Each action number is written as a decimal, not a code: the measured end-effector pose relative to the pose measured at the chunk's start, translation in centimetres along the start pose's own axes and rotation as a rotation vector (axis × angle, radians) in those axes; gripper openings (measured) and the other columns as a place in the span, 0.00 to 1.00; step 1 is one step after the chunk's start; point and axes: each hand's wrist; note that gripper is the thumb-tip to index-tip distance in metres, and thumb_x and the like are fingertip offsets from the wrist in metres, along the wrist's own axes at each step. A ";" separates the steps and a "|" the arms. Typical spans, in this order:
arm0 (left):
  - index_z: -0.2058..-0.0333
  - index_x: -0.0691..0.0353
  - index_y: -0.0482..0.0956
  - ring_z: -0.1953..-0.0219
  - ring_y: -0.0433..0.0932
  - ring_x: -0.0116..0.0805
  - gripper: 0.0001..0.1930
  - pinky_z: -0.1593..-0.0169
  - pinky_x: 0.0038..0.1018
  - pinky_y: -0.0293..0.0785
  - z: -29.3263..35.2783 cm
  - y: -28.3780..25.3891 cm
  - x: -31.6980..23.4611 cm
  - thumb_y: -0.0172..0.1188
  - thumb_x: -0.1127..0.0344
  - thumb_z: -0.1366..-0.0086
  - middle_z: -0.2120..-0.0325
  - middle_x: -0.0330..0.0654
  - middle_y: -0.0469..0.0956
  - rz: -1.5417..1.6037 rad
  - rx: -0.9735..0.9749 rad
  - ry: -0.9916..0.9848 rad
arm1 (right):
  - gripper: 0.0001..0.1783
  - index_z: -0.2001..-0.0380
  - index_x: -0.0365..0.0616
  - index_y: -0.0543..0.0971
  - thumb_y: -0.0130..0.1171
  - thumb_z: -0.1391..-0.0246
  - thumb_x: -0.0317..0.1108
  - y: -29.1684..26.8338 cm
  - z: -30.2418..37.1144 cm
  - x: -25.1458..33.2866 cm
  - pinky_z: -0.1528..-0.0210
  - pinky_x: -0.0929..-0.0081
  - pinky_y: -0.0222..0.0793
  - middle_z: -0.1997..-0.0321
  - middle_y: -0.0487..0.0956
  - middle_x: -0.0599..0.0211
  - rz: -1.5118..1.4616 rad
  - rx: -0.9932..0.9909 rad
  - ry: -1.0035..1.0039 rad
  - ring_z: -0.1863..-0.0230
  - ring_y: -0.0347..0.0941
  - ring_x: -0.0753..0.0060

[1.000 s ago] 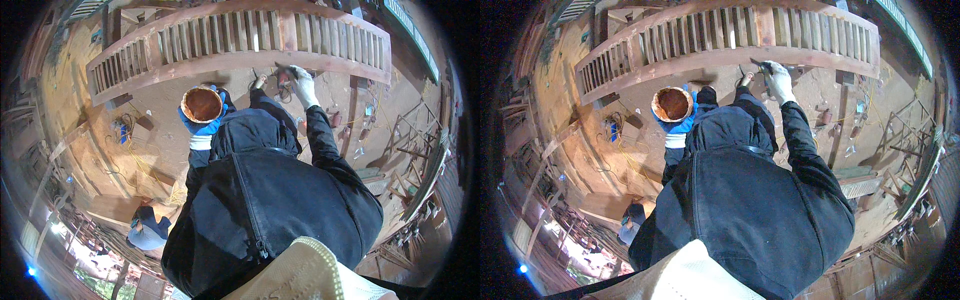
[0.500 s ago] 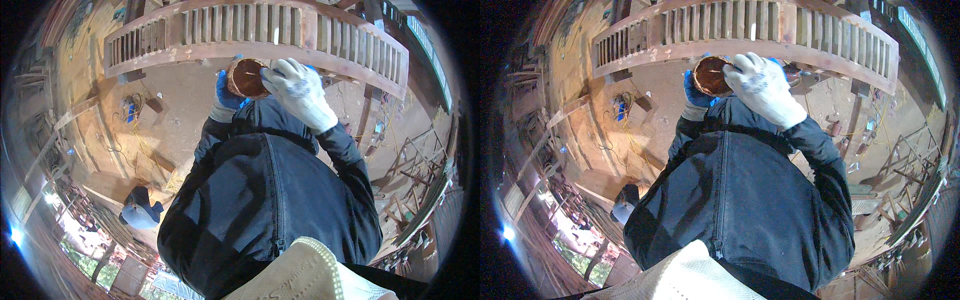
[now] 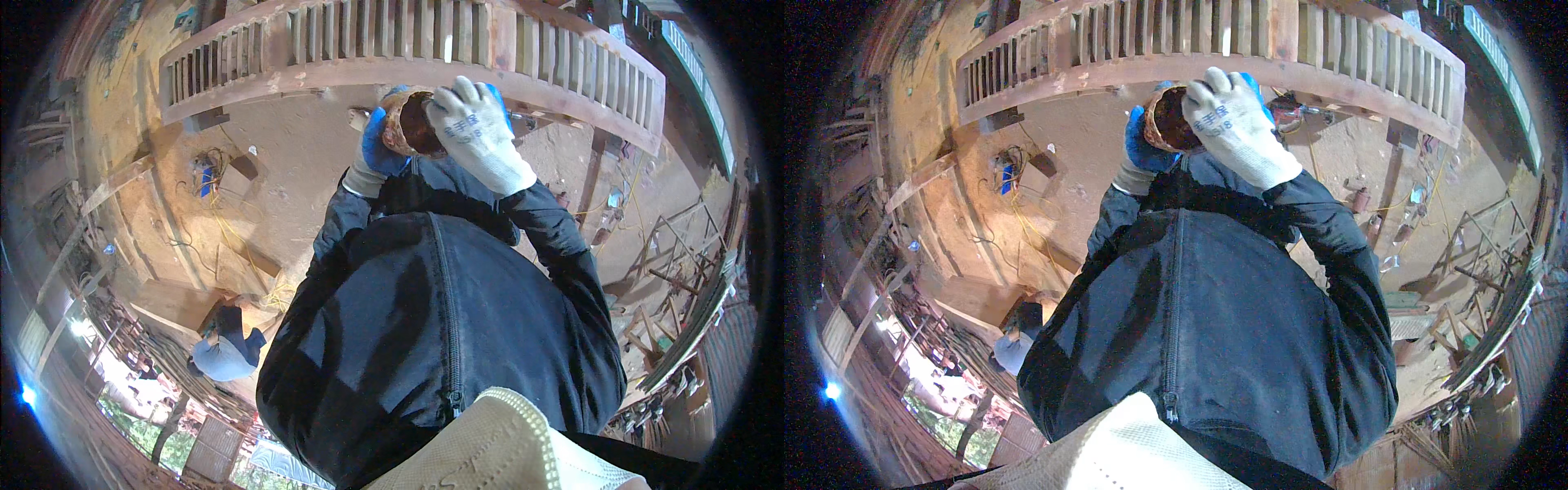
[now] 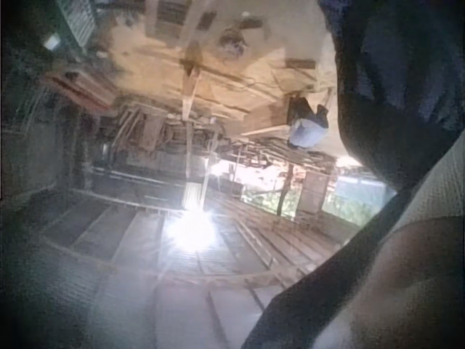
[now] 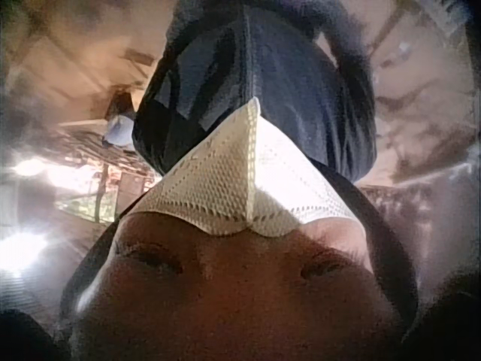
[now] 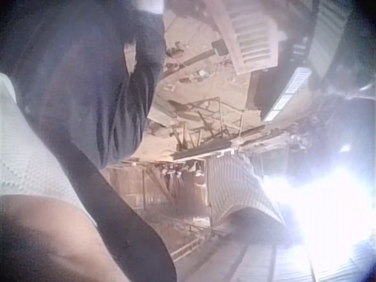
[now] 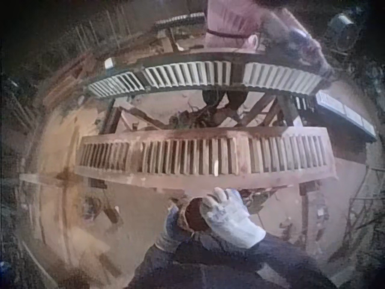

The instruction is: The person applies a brown finish to a wooden slatted structure using a brush. They repeatedly dip the brush into a small container and paint the top edge of the slats, moving along the structure.

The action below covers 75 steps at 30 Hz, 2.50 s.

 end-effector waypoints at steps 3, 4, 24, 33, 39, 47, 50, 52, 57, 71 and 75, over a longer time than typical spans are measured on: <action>0.33 0.58 0.55 0.34 0.61 0.45 0.35 0.32 0.45 0.57 0.2 -0.3 0.1 0.46 0.43 0.30 0.35 0.46 0.61 -0.011 0.002 -0.015 | 0.07 0.71 0.51 0.82 0.57 0.55 0.35 0.9 0.7 0.5 0.52 0.66 0.67 0.62 0.76 0.70 -0.103 0.042 -0.051 0.52 0.69 0.64; 0.33 0.58 0.54 0.34 0.61 0.45 0.35 0.32 0.45 0.57 0.3 0.0 0.1 0.46 0.43 0.30 0.35 0.46 0.61 -0.029 -0.002 -0.019 | 0.07 0.72 0.51 0.81 0.57 0.55 0.35 1.1 0.9 0.5 0.52 0.66 0.67 0.62 0.76 0.70 -0.160 0.032 -0.060 0.52 0.69 0.64; 0.36 0.58 0.63 0.37 0.66 0.48 0.32 0.34 0.49 0.60 -0.7 -0.5 0.6 0.43 0.42 0.30 0.38 0.48 0.65 -0.240 -0.250 0.071 | 0.14 0.58 0.38 0.82 0.58 0.40 0.37 1.7 2.9 -2.4 0.56 0.81 0.69 0.64 0.81 0.73 -1.430 0.125 0.464 0.63 0.73 0.83; 0.33 0.55 0.57 0.34 0.60 0.44 0.32 0.32 0.46 0.57 -0.3 -6.0 2.0 0.50 0.48 0.31 0.35 0.44 0.60 0.096 -0.205 0.022 | 0.16 0.61 0.37 0.82 0.62 0.43 0.41 5.2 1.4 -1.8 0.62 0.85 0.64 0.67 0.79 0.72 -1.613 0.431 1.068 0.65 0.71 0.84; 0.35 0.56 0.59 0.36 0.63 0.44 0.35 0.34 0.44 0.60 -0.6 -14.2 1.8 0.53 0.44 0.34 0.37 0.45 0.63 0.069 -0.352 0.203 | 0.17 0.52 0.41 0.75 0.59 0.39 0.38 12.3 -1.0 -3.6 0.74 0.86 0.63 0.63 0.80 0.70 -1.714 0.248 1.059 0.77 0.68 0.86; 0.33 0.54 0.57 0.35 0.61 0.54 0.48 0.35 0.59 0.56 1.4 -18.4 0.3 0.51 0.27 0.44 0.35 0.45 0.61 0.028 -0.503 0.214 | 0.20 0.48 0.55 0.77 0.58 0.45 0.29 20.4 -4.7 -2.9 0.66 0.66 0.71 0.67 0.76 0.62 -0.617 0.041 0.510 0.68 0.75 0.57; 0.33 0.53 0.58 0.36 0.62 0.54 0.48 0.35 0.61 0.56 2.2 -20.1 0.8 0.52 0.27 0.45 0.35 0.46 0.62 0.060 -0.488 0.221 | 0.20 0.48 0.56 0.77 0.60 0.46 0.32 21.4 -4.5 -2.8 0.66 0.66 0.71 0.69 0.74 0.64 -0.385 0.093 0.396 0.67 0.74 0.60; 0.34 0.53 0.58 0.35 0.62 0.51 0.48 0.34 0.57 0.56 1.9 -19.1 0.8 0.53 0.28 0.44 0.36 0.45 0.62 0.076 -0.497 0.208 | 0.21 0.47 0.57 0.77 0.60 0.46 0.33 21.4 -4.7 -2.5 0.67 0.65 0.71 0.68 0.73 0.65 -0.359 0.115 0.427 0.66 0.74 0.61; 0.34 0.54 0.58 0.35 0.61 0.47 0.45 0.33 0.49 0.57 2.0 -19.6 1.6 0.56 0.32 0.42 0.35 0.43 0.61 0.166 -0.455 0.222 | 0.23 0.46 0.59 0.76 0.60 0.47 0.32 21.8 -5.1 -1.8 0.68 0.64 0.72 0.68 0.72 0.65 -0.241 0.131 0.437 0.66 0.74 0.61; 0.34 0.58 0.59 0.34 0.61 0.46 0.42 0.33 0.48 0.57 2.6 -20.9 2.9 0.49 0.34 0.37 0.35 0.46 0.61 0.415 -0.262 0.301 | 0.19 0.48 0.55 0.79 0.61 0.44 0.32 21.0 -4.5 -0.3 0.71 0.66 0.73 0.68 0.74 0.62 -0.335 0.170 0.503 0.70 0.76 0.60; 0.34 0.59 0.59 0.34 0.60 0.46 0.42 0.32 0.48 0.56 3.0 -19.1 1.8 0.52 0.36 0.38 0.35 0.46 0.61 0.006 -0.657 0.159 | 0.20 0.47 0.55 0.78 0.61 0.44 0.32 20.8 -5.8 -0.5 0.71 0.65 0.74 0.68 0.74 0.62 -0.364 0.060 0.534 0.70 0.76 0.60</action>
Point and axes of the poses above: each hand's wrist, its own z-axis away from the middle knuckle, its own y-axis out of the palm, x = y × z
